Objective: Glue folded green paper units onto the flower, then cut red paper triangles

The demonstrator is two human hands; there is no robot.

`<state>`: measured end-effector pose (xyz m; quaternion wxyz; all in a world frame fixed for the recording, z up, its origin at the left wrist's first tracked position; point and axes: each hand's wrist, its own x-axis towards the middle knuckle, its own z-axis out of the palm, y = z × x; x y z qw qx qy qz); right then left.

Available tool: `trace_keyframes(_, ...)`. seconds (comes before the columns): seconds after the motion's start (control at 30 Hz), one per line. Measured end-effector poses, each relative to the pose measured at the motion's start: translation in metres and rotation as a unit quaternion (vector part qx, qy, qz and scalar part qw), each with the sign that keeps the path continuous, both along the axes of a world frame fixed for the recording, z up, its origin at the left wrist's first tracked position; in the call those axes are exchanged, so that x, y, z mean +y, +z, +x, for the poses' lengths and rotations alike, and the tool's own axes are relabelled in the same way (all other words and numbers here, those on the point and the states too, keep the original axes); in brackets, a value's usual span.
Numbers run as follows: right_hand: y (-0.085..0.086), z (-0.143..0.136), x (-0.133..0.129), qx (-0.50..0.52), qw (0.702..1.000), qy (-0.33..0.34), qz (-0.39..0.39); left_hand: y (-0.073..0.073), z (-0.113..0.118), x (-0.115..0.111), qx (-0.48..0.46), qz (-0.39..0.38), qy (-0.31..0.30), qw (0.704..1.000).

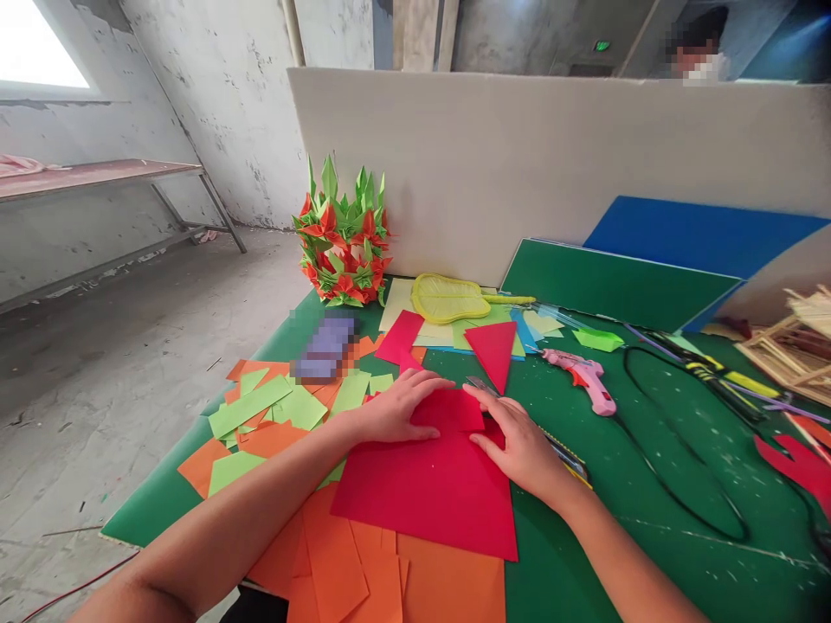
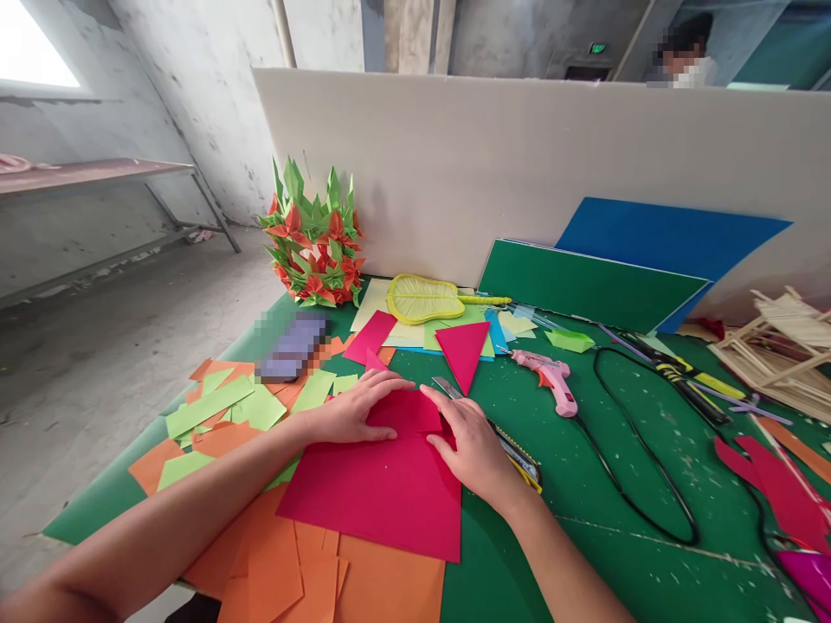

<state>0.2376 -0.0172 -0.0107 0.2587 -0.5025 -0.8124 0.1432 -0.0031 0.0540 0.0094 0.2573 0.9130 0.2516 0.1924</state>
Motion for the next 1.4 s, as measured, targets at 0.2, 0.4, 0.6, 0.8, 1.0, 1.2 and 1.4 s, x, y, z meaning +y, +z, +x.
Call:
trace_keyframes(0.2,-0.001,-0.007,-0.003,0.052,0.998,0.017,-0.009,-0.002,-0.001,0.000,-0.020,0.007,-0.009,1.000)
trace_keyframes(0.4,-0.001,-0.005,-0.001,0.130,0.991,-0.019,-0.022,-0.005,-0.001,0.004,-0.046,-0.028,-0.022,0.998)
trace_keyframes(0.6,0.004,0.013,0.003,0.096,0.993,-0.064,-0.030,-0.002,-0.002,0.007,-0.112,-0.059,0.022,0.992)
trace_keyframes(0.8,0.004,0.033,0.009,0.110,0.974,-0.179,0.089,-0.012,-0.004,0.022,-0.229,-0.077,0.253,0.937)
trace_keyframes(1.0,-0.004,0.044,0.012,0.064,0.967,-0.237,0.064,-0.017,-0.015,0.040,-0.172,-0.056,0.352,0.918)
trace_keyframes(1.2,0.002,0.040,0.010,-0.037,0.977,-0.190,0.086,-0.017,-0.018,0.041,-0.146,-0.057,0.310,0.938)
trace_keyframes(1.4,-0.001,0.040,0.011,-0.072,0.969,-0.194,0.136,-0.020,-0.021,0.046,-0.238,-0.068,0.338,0.908)
